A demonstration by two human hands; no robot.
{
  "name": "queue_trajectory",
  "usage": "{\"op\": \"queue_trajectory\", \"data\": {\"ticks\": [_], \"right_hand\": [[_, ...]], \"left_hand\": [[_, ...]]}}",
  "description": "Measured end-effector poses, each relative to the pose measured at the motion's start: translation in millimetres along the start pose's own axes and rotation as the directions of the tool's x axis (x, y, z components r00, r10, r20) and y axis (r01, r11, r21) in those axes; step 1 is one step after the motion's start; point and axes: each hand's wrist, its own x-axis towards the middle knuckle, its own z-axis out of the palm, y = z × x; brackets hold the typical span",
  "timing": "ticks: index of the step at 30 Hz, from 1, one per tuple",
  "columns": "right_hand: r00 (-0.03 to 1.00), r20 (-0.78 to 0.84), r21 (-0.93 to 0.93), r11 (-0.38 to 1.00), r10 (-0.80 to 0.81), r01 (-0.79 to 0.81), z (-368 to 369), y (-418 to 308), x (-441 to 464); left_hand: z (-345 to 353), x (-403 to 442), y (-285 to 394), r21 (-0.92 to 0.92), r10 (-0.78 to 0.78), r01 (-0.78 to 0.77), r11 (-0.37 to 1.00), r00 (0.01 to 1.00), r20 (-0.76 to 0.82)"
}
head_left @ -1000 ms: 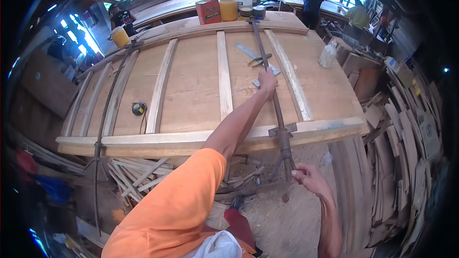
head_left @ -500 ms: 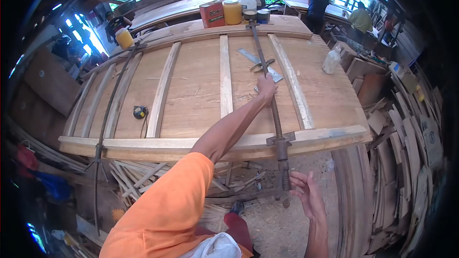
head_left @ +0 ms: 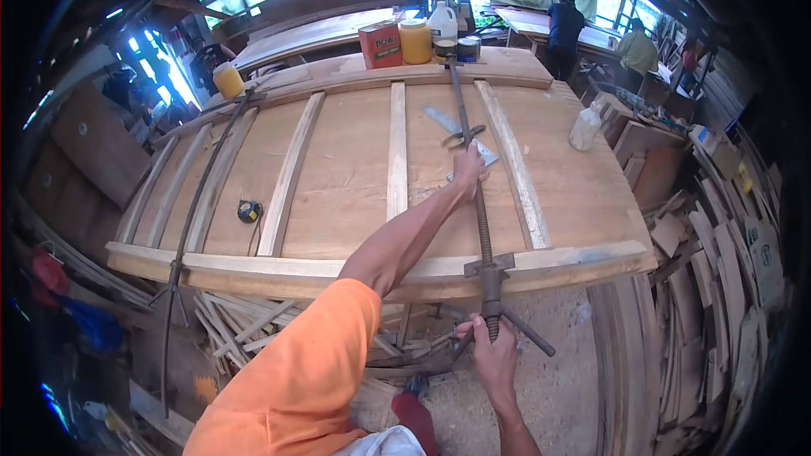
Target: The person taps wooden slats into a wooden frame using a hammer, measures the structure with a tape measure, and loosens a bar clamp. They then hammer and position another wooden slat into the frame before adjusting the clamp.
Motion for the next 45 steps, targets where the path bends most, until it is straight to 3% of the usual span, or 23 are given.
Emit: {"op": "queue_trajectory", "data": {"ticks": [2,7,8,9,10,11,12,13,15,18,21,22,24,26,28,30,31,33,38,40,42,44,45], "right_hand": [[0.998,-0.003,0.077,0.995,-0.065,0.065,2.1,9.0,-1.7],[0.988,-0.029,0.06,0.987,-0.149,0.15,12.0,19.9,-22.6],[0.988,-0.03,0.047,0.987,-0.153,0.155,17.1,18.9,-32.3],[0.988,-0.025,0.067,0.986,-0.153,0.154,19.6,19.4,-46.9],[0.988,0.011,0.08,0.985,-0.156,0.155,21.9,17.9,-63.1],[0.988,0.035,0.18,0.973,-0.153,0.144,29.4,11.1,-82.4],[0.989,0.052,0.273,0.955,-0.136,0.117,34.5,3.4,-101.2],[0.98,0.14,0.259,0.961,-0.14,0.1,35.3,-1.7,-118.3],[0.983,0.175,0.227,0.974,-0.056,0.015,33.6,-9.1,-146.7],[0.97,0.206,0.189,0.978,-0.131,0.091,56.3,-19.9,-178.0],[0.924,0.277,0.167,0.96,-0.262,0.222,101.9,-11.9,-205.3],[0.918,0.321,0.146,0.97,-0.233,0.196,114.6,-11.9,-216.4],[0.876,0.37,0.104,0.951,-0.309,0.292,137.8,-10.3,-235.8],[0.844,0.446,0.104,0.954,-0.298,0.282,160.7,-12.1,-255.8],[0.797,0.494,0.138,0.937,-0.347,0.322,202.1,-24.8,-291.8],[0.745,0.57,0.119,0.932,-0.347,0.343,240.4,-27.7,-323.3],[0.744,0.574,0.111,0.933,-0.342,0.343,265.2,-31.2,-344.2],[0.671,0.623,0.29,0.915,-0.403,0.28,320.4,-35.2,-388.6],[0.634,0.67,0.379,0.912,-0.387,0.156,431.6,-52.6,-495.4],[0.615,0.734,0.32,0.945,-0.289,0.062,453.6,-58.1,-515.3],[0.657,0.664,0.391,0.915,-0.357,0.102,491.5,-81.3,-541.8],[0.715,0.632,0.265,0.951,-0.297,0.161,516.1,-93.1,-567.3],[0.694,0.648,0.293,0.944,-0.312,0.151,522.0,-90.4,-570.5]], "left_hand": [[5.5,-6.7,4.1,0.097,0.066,-0.066,0.993,0.998,0.009],[37.9,-47.3,35.8,0.157,0.147,-0.152,0.976,0.988,0.042],[46.8,-60.9,44.1,0.283,0.165,-0.162,0.945,0.986,0.013],[43.3,-54.3,34.3,0.288,0.283,-0.292,0.912,0.956,0.072],[31.1,-31.6,18.7,0.269,0.237,-0.239,0.933,0.971,0.043],[26.5,-25.4,12.3,0.433,0.353,-0.321,0.842,0.936,0.006],[23.4,-33.5,15.2,0.387,0.423,-0.402,0.83,0.906,0.035],[35.0,-95.7,54.2,0.262,0.303,-0.275,0.925,0.95,-0.072],[38.3,-172.1,106.4,0.117,0.166,-0.155,0.981,0.982,-0.091],[12.2,-223.4,149.1,0.115,0.267,-0.257,0.96,0.959,-0.09],[-32.3,-267.6,204.8,0.154,0.408,-0.385,0.91,0.899,-0.159],[-51.0,-287.3,223.4,0.184,0.479,-0.448,0.875,0.859,-0.184],[-107.3,-340.8,276.8,0.404,0.58,-0.549,0.732,0.813,0.053],[-148.1,-378.5,332.1,0.207,0.413,-0.409,0.889,0.91,0.023],[-197.6,-443.8,393.6,0.329,0.284,-0.281,0.901,0.958,0.041],[-242.5,-530.1,438.1,0.516,0.241,-0.279,0.81,0.96,0.14],[-271.6,-555.0,460.9,0.477,0.24,-0.299,0.827,0.954,0.182],[-333.1,-618.8,491.1,0.534,0.247,-0.311,0.786,0.95,0.189],[-460.0,-751.3,553.1,0.681,0.502,-0.426,0.596,0.859,0.099],[-492.8,-769.9,566.0,0.76,0.613,-0.414,0.501,0.79,0.026],[-524.3,-753.1,567.1,0.33,0.67,-0.625,0.708,0.741,-0.033],[-537.0,-786.9,578.8,0.302,0.604,-0.567,0.766,0.796,-0.039],[-542.6,-793.9,580.2,0.291,0.606,-0.57,0.768,0.794,-0.045]]}}
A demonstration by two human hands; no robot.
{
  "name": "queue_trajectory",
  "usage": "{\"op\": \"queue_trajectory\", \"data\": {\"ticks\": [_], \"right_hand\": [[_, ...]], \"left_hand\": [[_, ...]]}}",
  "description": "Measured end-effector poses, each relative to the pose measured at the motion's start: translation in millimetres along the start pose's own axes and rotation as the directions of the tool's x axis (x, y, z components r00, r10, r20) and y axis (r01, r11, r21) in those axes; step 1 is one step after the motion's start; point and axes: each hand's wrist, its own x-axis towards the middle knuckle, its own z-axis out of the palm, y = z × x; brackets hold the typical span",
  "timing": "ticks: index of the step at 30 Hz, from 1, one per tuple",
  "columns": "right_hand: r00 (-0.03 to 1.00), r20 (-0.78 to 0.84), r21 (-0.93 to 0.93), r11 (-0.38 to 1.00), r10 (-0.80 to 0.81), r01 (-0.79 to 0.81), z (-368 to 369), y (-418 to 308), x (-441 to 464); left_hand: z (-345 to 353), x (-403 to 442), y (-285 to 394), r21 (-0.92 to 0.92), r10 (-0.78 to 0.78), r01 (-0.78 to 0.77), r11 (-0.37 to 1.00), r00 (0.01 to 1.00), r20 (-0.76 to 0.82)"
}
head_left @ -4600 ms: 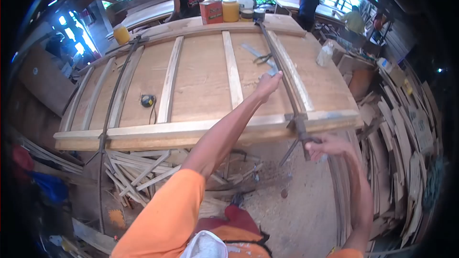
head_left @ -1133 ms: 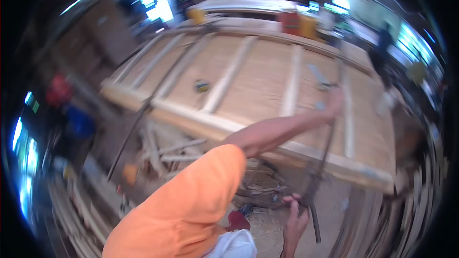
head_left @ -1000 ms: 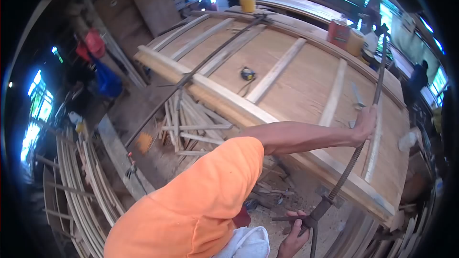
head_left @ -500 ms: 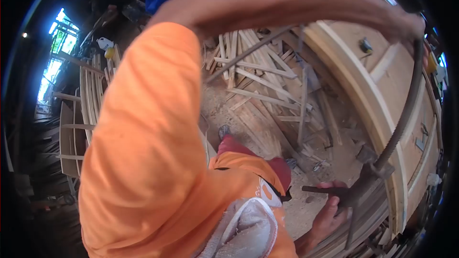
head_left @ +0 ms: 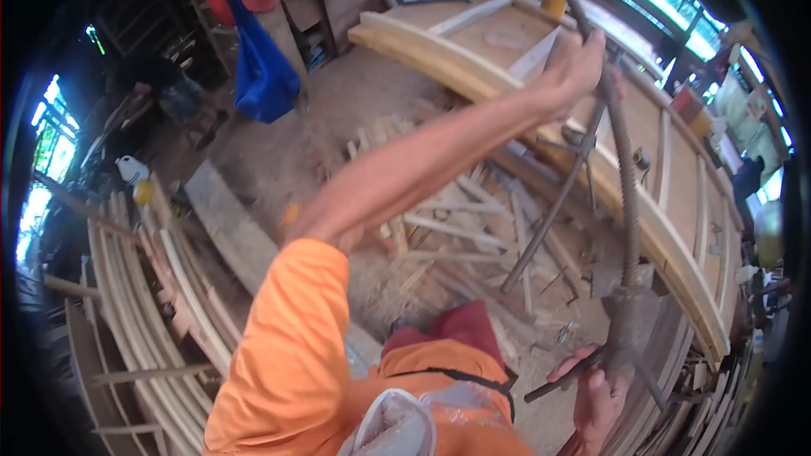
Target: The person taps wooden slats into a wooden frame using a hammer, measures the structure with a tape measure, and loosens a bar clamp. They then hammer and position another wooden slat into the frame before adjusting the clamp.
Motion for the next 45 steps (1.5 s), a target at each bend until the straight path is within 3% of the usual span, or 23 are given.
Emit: {"op": "queue_trajectory", "data": {"ticks": [3,9,14,16,26,28,31,36,37,39,42,44,45], "right_hand": [[0.999,0.026,0.025,0.999,0.026,-0.027,24.1,6.8,16.2],[0.994,-0.101,0.009,0.999,-0.041,0.042,41.5,31.2,58.1],[0.988,-0.146,0.018,0.999,0.042,-0.04,50.1,32.1,82.7],[0.977,-0.146,0.08,0.986,0.156,-0.145,61.2,20.4,90.7],[0.893,-0.395,0.039,0.975,0.216,-0.219,161.2,29.5,166.4],[0.827,-0.491,-0.027,0.945,0.272,-0.327,195.9,28.8,189.9],[0.788,-0.533,0.045,0.94,0.309,-0.338,249.0,48.2,238.5],[0.753,-0.59,-0.064,0.913,0.291,-0.403,329.4,99.2,346.8],[0.845,-0.524,-0.104,0.976,0.111,-0.193,335.5,127.5,382.9],[0.824,-0.536,-0.061,0.966,0.182,-0.253,354.5,128.3,439.9],[0.855,-0.505,-0.154,0.962,0.12,-0.226,361.6,148.1,518.1],[0.858,-0.5,-0.072,0.982,0.118,-0.177,361.5,167.6,563.2],[0.859,-0.5,-0.074,0.982,0.113,-0.172,362.0,171.2,586.2]], "left_hand": [[-23.9,6.2,5.1,-0.055,0.002,-0.004,0.998,1.0,-0.03],[-35.2,48.6,-22.2,-0.122,-0.067,0.067,0.99,0.998,0.001],[-40.9,71.8,-62.5,-0.2,-0.175,0.162,0.966,0.983,-0.047],[-46.9,83.3,-70.0,-0.208,-0.21,0.197,0.958,0.977,-0.043],[-103.2,136.2,-116.6,-0.262,-0.339,0.333,0.906,0.941,0.026],[-125.2,146.1,-122.7,-0.274,-0.345,0.351,0.896,0.936,0.07],[-170.6,176.1,-120.2,-0.285,-0.346,0.368,0.885,0.93,0.125],[-281.2,255.5,-121.0,-0.231,-0.356,0.376,0.897,0.926,0.126],[-302.2,276.4,-125.5,-0.208,-0.365,0.379,0.901,0.925,0.107],[-338.1,322.3,-143.1,-0.16,-0.39,0.393,0.906,0.919,0.05],[-383.0,380.4,-155.6,-0.19,-0.428,0.426,0.885,0.903,0.031],[-404.6,421.6,-168.6,-0.237,-0.442,0.437,0.867,0.896,0.037],[-416.7,446.2,-184.7,-0.172,-0.423,0.417,0.892,0.906,0.002]]}}
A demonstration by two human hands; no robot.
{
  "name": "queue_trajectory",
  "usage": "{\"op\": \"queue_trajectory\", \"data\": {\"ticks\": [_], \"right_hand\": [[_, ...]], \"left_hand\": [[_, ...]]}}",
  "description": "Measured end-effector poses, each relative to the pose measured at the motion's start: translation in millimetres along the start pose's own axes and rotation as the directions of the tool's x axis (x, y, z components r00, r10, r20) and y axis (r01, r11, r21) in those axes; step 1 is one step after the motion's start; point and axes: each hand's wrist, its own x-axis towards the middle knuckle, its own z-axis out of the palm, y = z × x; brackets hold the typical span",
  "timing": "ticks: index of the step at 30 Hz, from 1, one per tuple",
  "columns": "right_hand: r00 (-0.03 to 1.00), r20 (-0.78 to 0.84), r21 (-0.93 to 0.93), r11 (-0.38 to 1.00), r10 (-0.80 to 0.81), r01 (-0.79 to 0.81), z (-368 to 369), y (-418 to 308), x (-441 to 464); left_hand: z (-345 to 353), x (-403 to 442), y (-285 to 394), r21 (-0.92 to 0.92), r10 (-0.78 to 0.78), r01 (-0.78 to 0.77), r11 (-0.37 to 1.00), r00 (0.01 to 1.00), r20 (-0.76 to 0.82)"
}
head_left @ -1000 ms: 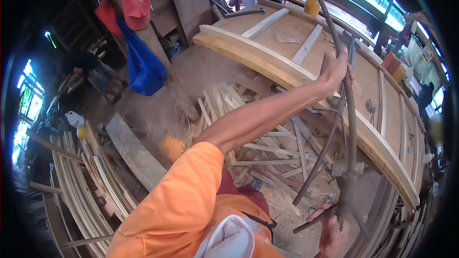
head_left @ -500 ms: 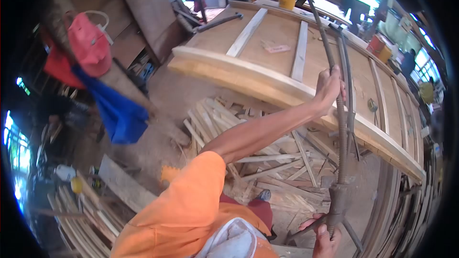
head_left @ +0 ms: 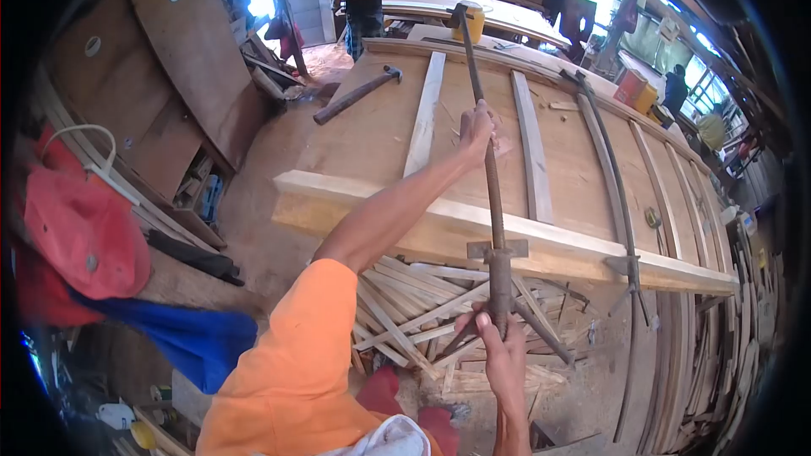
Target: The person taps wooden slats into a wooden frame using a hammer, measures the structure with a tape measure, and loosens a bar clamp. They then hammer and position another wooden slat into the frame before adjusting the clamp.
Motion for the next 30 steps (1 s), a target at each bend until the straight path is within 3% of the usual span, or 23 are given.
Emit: {"op": "queue_trajectory", "data": {"ticks": [2,7,11,15,17,19,20,21,22,23,25,26,30], "right_hand": [[1.0,0.005,-0.033,0.999,-0.019,0.019,20.0,0.0,28.2],[1.0,-0.016,0.018,1.0,-0.021,0.021,63.3,3.9,73.6],[1.0,-0.024,-0.067,0.998,-0.013,0.011,73.6,15.7,94.3],[0.998,-0.063,-0.03,1.0,-0.008,0.006,82.2,15.7,97.1],[0.996,-0.061,-0.122,0.99,0.069,-0.076,80.9,7.8,98.0],[0.998,-0.058,-0.175,0.984,0.014,-0.024,78.3,8.2,101.0],[0.999,-0.051,-0.229,0.973,-0.019,0.006,78.1,11.3,94.5],[0.995,-0.099,-0.241,0.97,0.008,-0.032,82.7,2.8,90.1],[0.994,-0.104,-0.246,0.969,-0.015,-0.011,84.9,5.6,88.9],[0.995,-0.101,-0.233,0.972,0.01,-0.034,85.5,10.2,88.6],[0.995,-0.054,-0.108,0.99,0.08,-0.086,90.0,21.7,90.4],[0.996,-0.051,0.001,0.997,0.074,-0.074,93.9,32.1,91.4],[0.995,-0.056,0.047,0.996,0.085,-0.082,106.0,44.3,91.6]], "left_hand": [[-19.8,33.7,-4.8,0.07,0.014,-0.012,0.997,1.0,-0.028],[-55.2,94.2,-18.3,-0.064,-0.104,0.105,0.992,0.994,0.025],[-71.6,111.1,-27.5,-0.101,-0.117,0.124,0.987,0.99,0.079],[-79.7,112.4,-29.2,-0.157,-0.18,0.185,0.97,0.983,0.049],[-83.9,113.8,-33.4,-0.175,-0.188,0.193,0.965,0.981,0.044],[-86.6,122.0,-41.7,-0.13,-0.172,0.172,0.976,0.985,0.011],[-81.4,121.4,-43.7,0.111,-0.06,0.07,0.991,0.994,-0.092],[-88.7,120.7,-41.8,0.127,-0.13,0.131,0.983,0.991,-0.013],[-89.6,119.8,-48.2,0.192,-0.076,0.09,0.977,0.994,-0.079],[-95.6,114.2,-49.5,0.121,-0.055,0.052,0.991,0.998,0.017],[-97.1,122.8,-53.4,-0.174,-0.177,0.178,0.968,0.984,0.025],[-99.7,116.1,-57.1,-0.185,-0.185,0.182,0.966,0.983,0.004],[-103.6,108.3,-49.0,-0.152,-0.214,0.219,0.964,0.976,0.049]]}}
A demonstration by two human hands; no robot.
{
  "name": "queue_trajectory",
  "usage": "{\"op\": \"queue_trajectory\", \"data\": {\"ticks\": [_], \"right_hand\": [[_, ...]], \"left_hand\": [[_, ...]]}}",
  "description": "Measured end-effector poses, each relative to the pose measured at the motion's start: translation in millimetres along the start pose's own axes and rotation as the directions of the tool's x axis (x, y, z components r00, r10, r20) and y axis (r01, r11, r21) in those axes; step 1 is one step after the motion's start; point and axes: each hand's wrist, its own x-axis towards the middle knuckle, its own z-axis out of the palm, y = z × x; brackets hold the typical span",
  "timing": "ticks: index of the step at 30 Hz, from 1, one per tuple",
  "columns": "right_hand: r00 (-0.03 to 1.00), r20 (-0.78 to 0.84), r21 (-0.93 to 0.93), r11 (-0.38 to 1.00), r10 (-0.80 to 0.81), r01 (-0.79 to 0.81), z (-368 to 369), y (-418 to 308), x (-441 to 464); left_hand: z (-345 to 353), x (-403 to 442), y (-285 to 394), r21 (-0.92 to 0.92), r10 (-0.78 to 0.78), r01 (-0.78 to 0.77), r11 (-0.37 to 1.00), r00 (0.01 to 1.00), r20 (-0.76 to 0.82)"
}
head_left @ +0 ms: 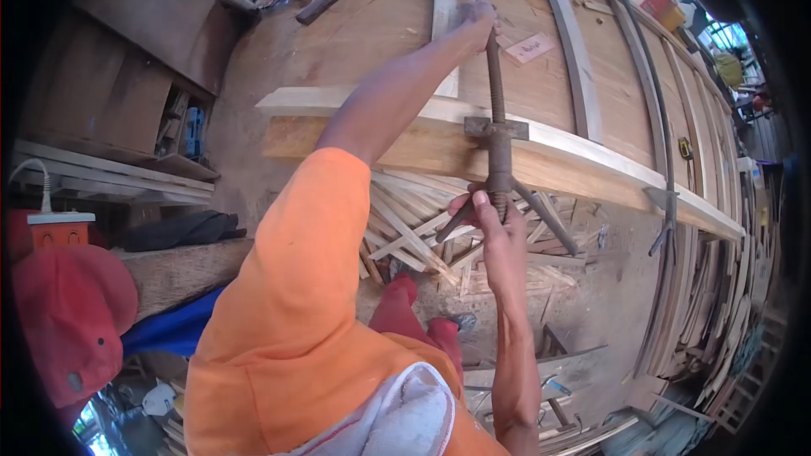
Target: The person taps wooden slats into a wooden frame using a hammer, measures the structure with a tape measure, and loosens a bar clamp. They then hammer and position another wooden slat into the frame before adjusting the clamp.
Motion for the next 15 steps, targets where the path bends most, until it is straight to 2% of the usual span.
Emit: {"op": "queue_trajectory", "data": {"ticks": [2,4,8,11,15], "right_hand": [[1.0,0.016,-0.014,1.0,0.0,0.0,-2.5,-6.1,-0.6],[1.0,0.028,-0.009,1.0,0.001,-0.001,-3.5,-6.0,0.9],[0.998,0.054,0.123,0.992,0.013,-0.02,-1.5,2.4,8.0],[0.994,0.091,0.162,0.984,0.058,-0.072,-4.3,2.9,3.1],[0.984,-0.164,0.018,0.997,-0.069,0.073,-26.8,-1.6,-35.1]], "left_hand": [[4.1,1.5,-0.8,0.071,0.057,-0.052,0.996,0.996,-0.071],[6.0,1.3,0.9,0.089,0.047,-0.041,0.995,0.997,-0.068],[8.8,2.5,0.9,0.142,0.061,-0.049,0.989,0.995,-0.082],[2.9,2.6,-1.9,0.095,0.091,-0.084,0.992,0.993,-0.069],[4.9,11.5,-4.1,0.202,0.132,-0.119,0.972,0.99,-0.052]]}}
